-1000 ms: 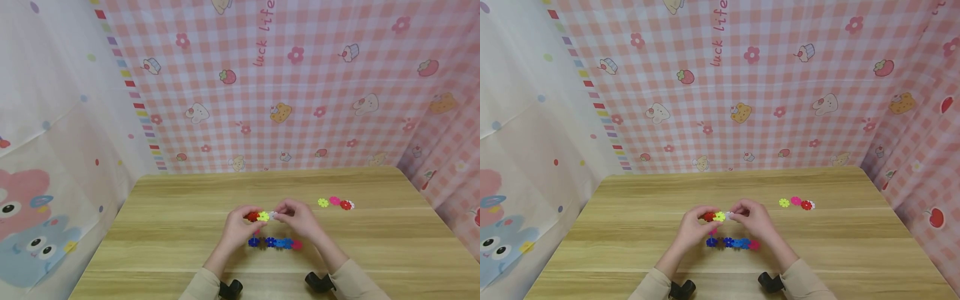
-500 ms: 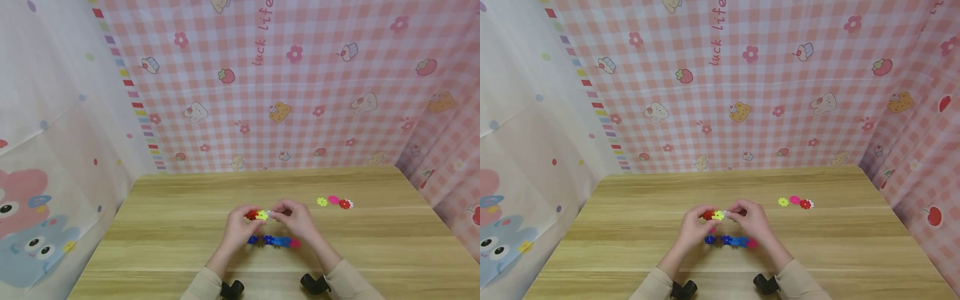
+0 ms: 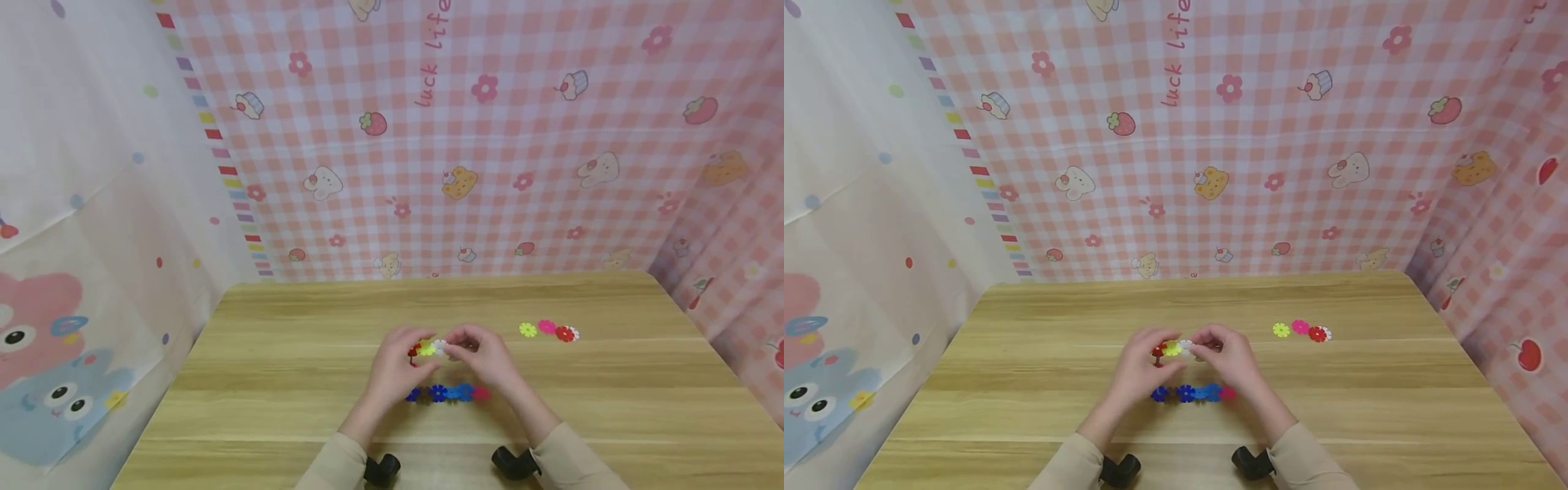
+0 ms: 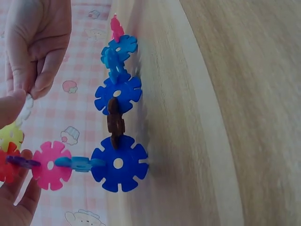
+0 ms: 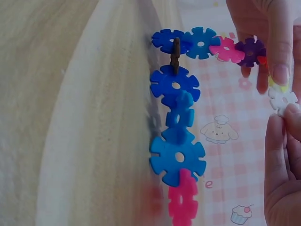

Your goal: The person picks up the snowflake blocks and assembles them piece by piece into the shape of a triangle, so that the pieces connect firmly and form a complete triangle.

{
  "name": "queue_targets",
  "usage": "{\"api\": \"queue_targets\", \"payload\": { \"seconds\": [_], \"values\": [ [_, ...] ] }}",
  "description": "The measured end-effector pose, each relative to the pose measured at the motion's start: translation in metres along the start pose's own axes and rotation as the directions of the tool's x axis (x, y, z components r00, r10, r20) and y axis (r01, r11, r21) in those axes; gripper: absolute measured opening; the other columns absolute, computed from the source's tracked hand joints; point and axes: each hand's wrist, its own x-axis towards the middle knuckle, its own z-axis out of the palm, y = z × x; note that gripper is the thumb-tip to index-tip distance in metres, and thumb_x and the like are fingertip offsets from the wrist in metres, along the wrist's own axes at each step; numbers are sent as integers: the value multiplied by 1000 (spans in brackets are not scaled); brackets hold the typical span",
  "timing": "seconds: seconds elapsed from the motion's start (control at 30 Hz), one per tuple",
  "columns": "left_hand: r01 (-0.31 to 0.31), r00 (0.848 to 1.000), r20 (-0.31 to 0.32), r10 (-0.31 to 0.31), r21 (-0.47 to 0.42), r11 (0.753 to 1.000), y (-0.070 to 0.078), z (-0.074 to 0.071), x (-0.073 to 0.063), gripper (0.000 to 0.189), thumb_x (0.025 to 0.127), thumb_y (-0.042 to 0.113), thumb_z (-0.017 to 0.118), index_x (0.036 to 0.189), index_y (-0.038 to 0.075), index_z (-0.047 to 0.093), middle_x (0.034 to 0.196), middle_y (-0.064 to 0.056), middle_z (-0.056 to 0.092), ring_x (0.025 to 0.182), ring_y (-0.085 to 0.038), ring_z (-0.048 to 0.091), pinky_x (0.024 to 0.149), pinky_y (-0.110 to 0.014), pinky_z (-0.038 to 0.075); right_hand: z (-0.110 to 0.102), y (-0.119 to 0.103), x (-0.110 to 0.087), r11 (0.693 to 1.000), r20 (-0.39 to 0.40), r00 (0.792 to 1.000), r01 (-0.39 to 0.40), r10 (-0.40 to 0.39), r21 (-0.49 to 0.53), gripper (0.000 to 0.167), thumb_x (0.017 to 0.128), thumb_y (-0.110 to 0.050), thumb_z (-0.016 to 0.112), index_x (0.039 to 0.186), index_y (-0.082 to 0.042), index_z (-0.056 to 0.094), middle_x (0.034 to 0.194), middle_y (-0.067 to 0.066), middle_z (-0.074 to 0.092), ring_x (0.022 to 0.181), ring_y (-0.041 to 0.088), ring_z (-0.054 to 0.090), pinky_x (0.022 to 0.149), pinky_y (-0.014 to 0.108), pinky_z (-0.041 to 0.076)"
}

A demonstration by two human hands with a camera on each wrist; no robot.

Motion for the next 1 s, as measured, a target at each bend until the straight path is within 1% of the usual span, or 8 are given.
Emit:
{"api": "queue_targets", "payload": {
  "seconds": [0.1,0.2,0.33,0.43,0.6,0.73,0.9,1.0],
  "values": [
    [-53,998,-15,54,35,998,-1,4,3,37,80,16,85,114,13,71,110,2,69,106,-18,57,90,-35,49,1,1,0,1000,-23,1000,-6,7,20,9,89,-3,72,97,-2,68,88,5,69,78,19,66,75,42,59],
    [-64,997,-29,65,28,998,-2,6,5,33,79,13,85,109,13,72,108,2,70,107,-18,58,95,-39,47,2,2,-1,999,-45,999,-9,11,31,11,88,-2,73,97,-2,66,89,6,70,80,20,66,75,36,58],
    [-29,999,-43,30,11,1000,-2,7,6,29,79,10,84,105,13,73,106,3,70,106,-18,59,95,-39,47,3,2,-2,1000,-64,998,0,1,21,14,88,-5,74,96,-3,64,89,6,71,84,20,65,75,28,55],
    [-18,999,-51,18,3,1000,-1,7,7,27,79,9,84,103,13,73,105,3,71,105,-19,59,94,-39,48,3,3,-2,1000,-72,997,-1,3,23,15,87,-6,75,96,-3,63,88,6,71,85,20,64,78,28,53],
    [-35,998,-47,35,-3,999,-2,8,7,28,78,8,84,103,12,73,106,1,71,105,-19,59,92,-39,48,1,3,-2,999,-74,997,-4,7,47,15,87,-5,75,94,-2,63,86,6,71,84,21,63,79,29,52],
    [-37,998,-41,36,-7,999,-4,9,7,30,78,7,84,104,12,72,106,1,70,104,-19,59,92,-38,49,0,4,-2,999,-65,998,7,-4,45,15,87,-6,75,94,-2,63,87,6,72,84,20,63,79,30,52],
    [-21,999,-47,20,-29,999,-6,10,9,30,77,4,84,104,11,72,106,0,71,104,-19,61,93,-39,48,-6,9,-2,998,-39,999,36,-35,41,16,90,-10,74,100,-1,65,95,9,72,89,21,64,81,29,53],
    [7,999,-44,-9,-55,998,-7,10,10,32,77,3,84,106,10,72,106,-1,71,104,-20,61,94,-40,49,-19,18,-1,999,-56,998,37,-38,-15,21,91,-13,72,106,0,65,101,11,71,93,21,65,83,29,53]
  ]
}}
